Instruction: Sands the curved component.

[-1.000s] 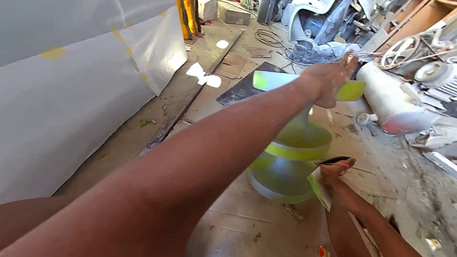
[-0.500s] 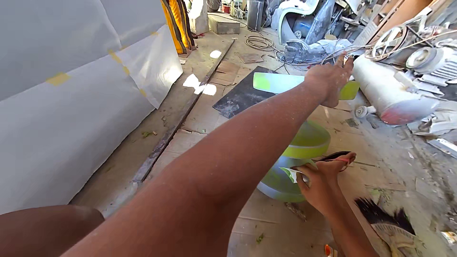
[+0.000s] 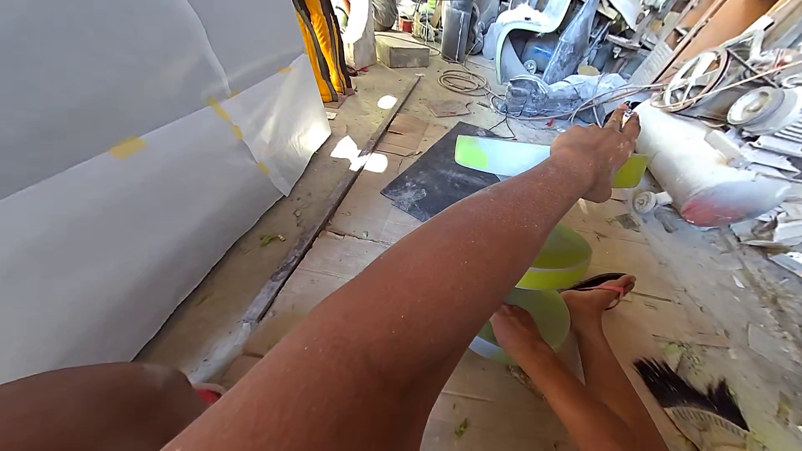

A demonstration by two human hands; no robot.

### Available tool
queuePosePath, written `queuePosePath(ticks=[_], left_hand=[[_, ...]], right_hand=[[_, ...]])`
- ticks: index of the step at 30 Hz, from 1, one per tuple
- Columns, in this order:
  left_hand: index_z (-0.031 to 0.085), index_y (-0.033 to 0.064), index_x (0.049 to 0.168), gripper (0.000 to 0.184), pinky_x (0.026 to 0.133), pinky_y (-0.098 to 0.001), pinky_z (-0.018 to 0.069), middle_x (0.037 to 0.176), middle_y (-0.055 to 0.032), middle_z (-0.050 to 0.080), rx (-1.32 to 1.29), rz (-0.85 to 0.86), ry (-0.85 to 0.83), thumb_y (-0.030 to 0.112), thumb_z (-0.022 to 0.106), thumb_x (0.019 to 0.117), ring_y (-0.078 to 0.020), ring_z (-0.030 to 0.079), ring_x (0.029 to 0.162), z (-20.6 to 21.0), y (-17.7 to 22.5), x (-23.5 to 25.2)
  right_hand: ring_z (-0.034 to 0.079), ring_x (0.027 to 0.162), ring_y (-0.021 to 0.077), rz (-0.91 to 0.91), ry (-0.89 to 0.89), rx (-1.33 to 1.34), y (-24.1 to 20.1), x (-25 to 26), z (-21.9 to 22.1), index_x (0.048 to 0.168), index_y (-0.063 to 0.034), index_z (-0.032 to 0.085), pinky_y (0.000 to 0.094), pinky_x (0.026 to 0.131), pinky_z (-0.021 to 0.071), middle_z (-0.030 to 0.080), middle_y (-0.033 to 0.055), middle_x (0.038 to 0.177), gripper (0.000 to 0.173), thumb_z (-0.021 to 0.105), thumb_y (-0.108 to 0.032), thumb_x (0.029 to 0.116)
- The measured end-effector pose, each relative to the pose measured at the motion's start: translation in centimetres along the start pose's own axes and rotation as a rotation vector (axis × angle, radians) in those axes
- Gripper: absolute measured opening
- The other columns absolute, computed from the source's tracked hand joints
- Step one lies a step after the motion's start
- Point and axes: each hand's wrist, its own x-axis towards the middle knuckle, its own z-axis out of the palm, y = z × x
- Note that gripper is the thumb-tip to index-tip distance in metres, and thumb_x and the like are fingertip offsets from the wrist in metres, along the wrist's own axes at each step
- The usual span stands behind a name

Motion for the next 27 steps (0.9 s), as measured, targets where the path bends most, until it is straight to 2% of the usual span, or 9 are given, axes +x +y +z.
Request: queuePosePath(ticks=[2, 7, 10, 12, 15, 18, 20, 22, 27], left_hand=[[0.013, 0.0094, 0.166, 0.123, 0.082, -0.0564, 0.0565, 0.173, -0.0126, 0.014, 0.003, 0.01, -0.002, 0.039, 0.086, 0.0711, -0.0391, 0.062, 0.121, 0.0, -0.1, 0.0], [0.012, 0.0097, 0.166, 0.124, 0.082, -0.0576, 0.0561, 0.172, -0.0124, 0.014, -0.001, 0.008, -0.009, 0.038, 0.086, 0.0713, -0.0398, 0.062, 0.12, -0.1, -0.2, -0.4], [0.012, 0.0088, 0.166, 0.122, 0.082, -0.0577, 0.0564, 0.172, -0.0128, 0.014, 0.001, 0.013, -0.008, 0.038, 0.085, 0.0725, -0.0398, 0.063, 0.119, -0.2, -0.3, -0.7], [0.011, 0.0076, 0.166, 0.123, 0.08, -0.0589, 0.0559, 0.172, -0.0147, 0.016, 0.002, 0.022, -0.002, 0.038, 0.085, 0.0729, -0.041, 0.064, 0.116, -0.3, -0.5, -0.9], [0.011, 0.0078, 0.166, 0.122, 0.081, -0.0634, 0.0547, 0.17, -0.0171, 0.021, -0.006, 0.021, 0.009, 0.038, 0.085, 0.0732, -0.0442, 0.063, 0.117, -0.1, -0.7, -0.9], [0.009, 0.0068, 0.166, 0.123, 0.082, -0.0644, 0.0541, 0.169, -0.0182, 0.023, 0.016, 0.029, 0.008, 0.04, 0.084, 0.0741, -0.0453, 0.062, 0.117, -0.1, -0.6, -1.1], [0.008, 0.0055, 0.165, 0.123, 0.083, -0.0639, 0.054, 0.169, -0.018, 0.021, 0.022, 0.044, 0.01, 0.039, 0.084, 0.0742, -0.0446, 0.061, 0.121, 0.0, -0.4, -1.3], [0.008, 0.0056, 0.165, 0.123, 0.083, -0.0636, 0.0538, 0.169, -0.0187, 0.023, 0.025, 0.053, 0.009, 0.04, 0.084, 0.075, -0.045, 0.061, 0.12, 0.1, -0.2, -1.6], [0.006, 0.0056, 0.165, 0.123, 0.084, -0.0628, 0.0546, 0.168, -0.0185, 0.024, 0.035, 0.058, 0.016, 0.043, 0.082, 0.0766, -0.0431, 0.061, 0.122, 0.3, -0.3, -1.7]], right_hand=[[0.061, 0.123, 0.0366, -0.047, -0.045, -0.03, 0.7, 0.0, -0.2, 0.125, 0.0013, 0.066, 0.051, 0.098, 0.0527, 0.06, 0.0192, 0.137, 0.033, 0.041, 0.002, 0.1023], [0.057, 0.125, 0.0354, -0.202, -0.075, -0.104, 3.9, -0.6, -0.7, 0.125, -0.0106, 0.069, 0.0541, 0.101, 0.0493, 0.061, 0.0134, 0.135, 0.033, 0.054, -0.006, 0.0955], [0.06, 0.122, 0.0283, -0.224, 0.083, 0.044, 6.9, -2.7, -1.7, 0.124, -0.0168, 0.071, 0.05, 0.103, 0.0489, 0.064, 0.0079, 0.13, 0.031, 0.052, -0.014, 0.1002], [0.067, 0.111, 0.021, -0.18, 0.326, 0.266, 9.6, -4.7, -1.6, 0.122, -0.0203, 0.073, 0.0467, 0.097, 0.055, 0.069, 0.0036, 0.122, 0.029, 0.055, -0.018, 0.0999], [0.07, 0.099, 0.0163, -0.033, 0.62, 0.698, 14.1, -7.1, 0.6, 0.119, -0.0141, 0.073, 0.0459, 0.089, 0.0589, 0.073, 0.0036, 0.111, 0.025, 0.058, -0.016, 0.0996], [0.073, 0.088, 0.0184, 0.172, 0.696, 1.166, 17.4, -8.4, 3.8, 0.113, -0.0038, 0.072, 0.0414, 0.082, 0.0617, 0.075, 0.0099, 0.098, 0.019, 0.062, -0.013, 0.1006], [0.073, 0.091, 0.0214, 0.254, 0.707, 1.377, 18.8, -8.7, 6.3, 0.117, -0.0003, 0.07, 0.0407, 0.083, 0.0621, 0.074, 0.0137, 0.102, 0.021, 0.062, -0.01, 0.1], [0.072, 0.099, 0.023, 0.294, 0.693, 1.509, 19.7, -8.7, 8.3, 0.125, 0.0007, 0.066, 0.0409, 0.088, 0.061, 0.072, 0.0159, 0.111, 0.027, 0.062, -0.008, 0.0996], [0.072, 0.099, 0.0231, 0.357, 0.617, 1.587, 20.3, -7.3, 11.4, 0.124, 0.0011, 0.066, 0.0405, 0.088, 0.0609, 0.072, 0.0158, 0.111, 0.027, 0.064, -0.011, 0.0997]])
